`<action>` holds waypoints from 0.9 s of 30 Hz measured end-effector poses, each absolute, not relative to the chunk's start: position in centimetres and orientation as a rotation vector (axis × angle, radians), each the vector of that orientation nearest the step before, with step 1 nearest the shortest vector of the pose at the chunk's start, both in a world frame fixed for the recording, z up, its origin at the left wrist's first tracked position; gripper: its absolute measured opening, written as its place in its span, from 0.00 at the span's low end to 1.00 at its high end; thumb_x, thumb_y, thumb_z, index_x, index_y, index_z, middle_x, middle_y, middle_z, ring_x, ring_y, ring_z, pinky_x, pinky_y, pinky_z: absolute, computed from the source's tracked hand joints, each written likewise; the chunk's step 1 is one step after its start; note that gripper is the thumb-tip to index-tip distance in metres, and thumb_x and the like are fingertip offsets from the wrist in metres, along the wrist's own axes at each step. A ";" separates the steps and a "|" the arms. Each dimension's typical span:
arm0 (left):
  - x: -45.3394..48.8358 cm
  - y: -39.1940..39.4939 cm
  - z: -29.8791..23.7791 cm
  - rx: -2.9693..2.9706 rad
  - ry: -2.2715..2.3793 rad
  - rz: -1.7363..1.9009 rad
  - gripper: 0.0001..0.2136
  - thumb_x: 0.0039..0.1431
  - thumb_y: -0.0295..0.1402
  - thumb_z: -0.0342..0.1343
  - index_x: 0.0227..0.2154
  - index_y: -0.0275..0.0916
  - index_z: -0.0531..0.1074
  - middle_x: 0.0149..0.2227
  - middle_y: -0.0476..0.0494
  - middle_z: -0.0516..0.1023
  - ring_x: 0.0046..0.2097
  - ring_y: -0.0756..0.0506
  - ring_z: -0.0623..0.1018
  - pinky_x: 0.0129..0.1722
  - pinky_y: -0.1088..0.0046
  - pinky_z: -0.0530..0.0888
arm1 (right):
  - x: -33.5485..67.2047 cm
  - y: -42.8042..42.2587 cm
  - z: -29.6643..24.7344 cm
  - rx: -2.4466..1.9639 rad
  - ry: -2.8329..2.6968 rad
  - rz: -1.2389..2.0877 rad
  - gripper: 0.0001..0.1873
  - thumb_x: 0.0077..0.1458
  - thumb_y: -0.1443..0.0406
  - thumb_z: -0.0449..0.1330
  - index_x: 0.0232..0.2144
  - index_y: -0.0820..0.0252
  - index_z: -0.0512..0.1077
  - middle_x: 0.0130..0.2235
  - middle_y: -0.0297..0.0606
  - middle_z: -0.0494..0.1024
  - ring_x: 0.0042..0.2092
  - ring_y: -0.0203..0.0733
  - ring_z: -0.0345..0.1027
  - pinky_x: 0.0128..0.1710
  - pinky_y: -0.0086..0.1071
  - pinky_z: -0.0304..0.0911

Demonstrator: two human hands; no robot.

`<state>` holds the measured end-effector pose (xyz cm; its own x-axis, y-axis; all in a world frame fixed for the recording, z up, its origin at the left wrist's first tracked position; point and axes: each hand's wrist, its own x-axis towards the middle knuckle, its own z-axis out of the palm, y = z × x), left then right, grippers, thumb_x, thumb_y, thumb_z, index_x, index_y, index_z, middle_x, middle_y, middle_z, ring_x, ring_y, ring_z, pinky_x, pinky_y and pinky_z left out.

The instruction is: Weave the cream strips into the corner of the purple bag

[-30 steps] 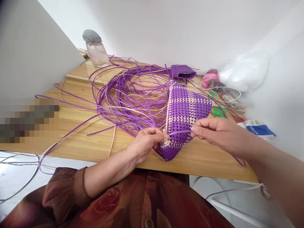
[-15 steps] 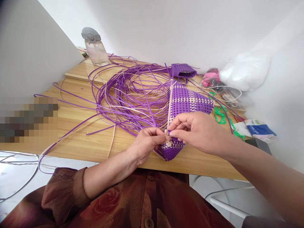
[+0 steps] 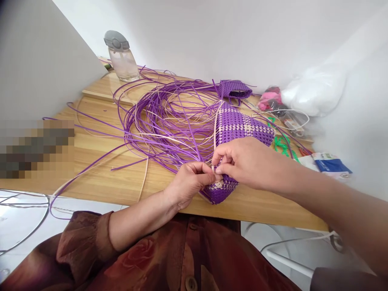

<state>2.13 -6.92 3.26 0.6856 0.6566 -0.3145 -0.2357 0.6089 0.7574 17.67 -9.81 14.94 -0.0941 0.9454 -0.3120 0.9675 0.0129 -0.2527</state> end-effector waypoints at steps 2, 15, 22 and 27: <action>2.2 -6.9 3.2 0.749 0.618 0.555 0.20 0.29 0.38 0.81 0.19 0.35 0.75 0.22 0.50 0.75 0.24 0.54 0.67 0.28 0.73 0.61 | 17.4 -9.3 15.3 2.012 2.166 -0.623 0.09 0.57 0.64 0.62 0.35 0.51 0.84 0.24 0.28 0.80 0.23 0.35 0.65 0.26 0.32 0.54; 1.9 -6.5 3.2 0.745 0.603 0.551 0.22 0.27 0.38 0.82 0.19 0.36 0.74 0.20 0.53 0.73 0.23 0.56 0.64 0.27 0.73 0.57 | 18.1 -8.5 14.3 2.012 2.239 -0.890 0.13 0.57 0.61 0.62 0.39 0.54 0.86 0.36 0.34 0.87 0.36 0.42 0.80 0.37 0.35 0.67; 1.8 -6.4 3.1 0.712 0.584 0.554 0.23 0.25 0.39 0.83 0.18 0.36 0.73 0.20 0.53 0.74 0.22 0.56 0.65 0.27 0.73 0.58 | 19.1 -10.2 13.5 1.877 2.606 -0.566 0.16 0.66 0.59 0.57 0.44 0.53 0.85 0.43 0.36 0.88 0.41 0.43 0.82 0.41 0.37 0.71; 2.1 -6.5 2.6 0.711 0.567 0.545 0.23 0.25 0.38 0.83 0.19 0.36 0.74 0.22 0.51 0.75 0.24 0.55 0.67 0.29 0.72 0.60 | 19.2 -11.1 13.2 1.613 2.812 -0.117 0.19 0.69 0.68 0.53 0.47 0.55 0.84 0.40 0.35 0.88 0.40 0.43 0.81 0.41 0.37 0.71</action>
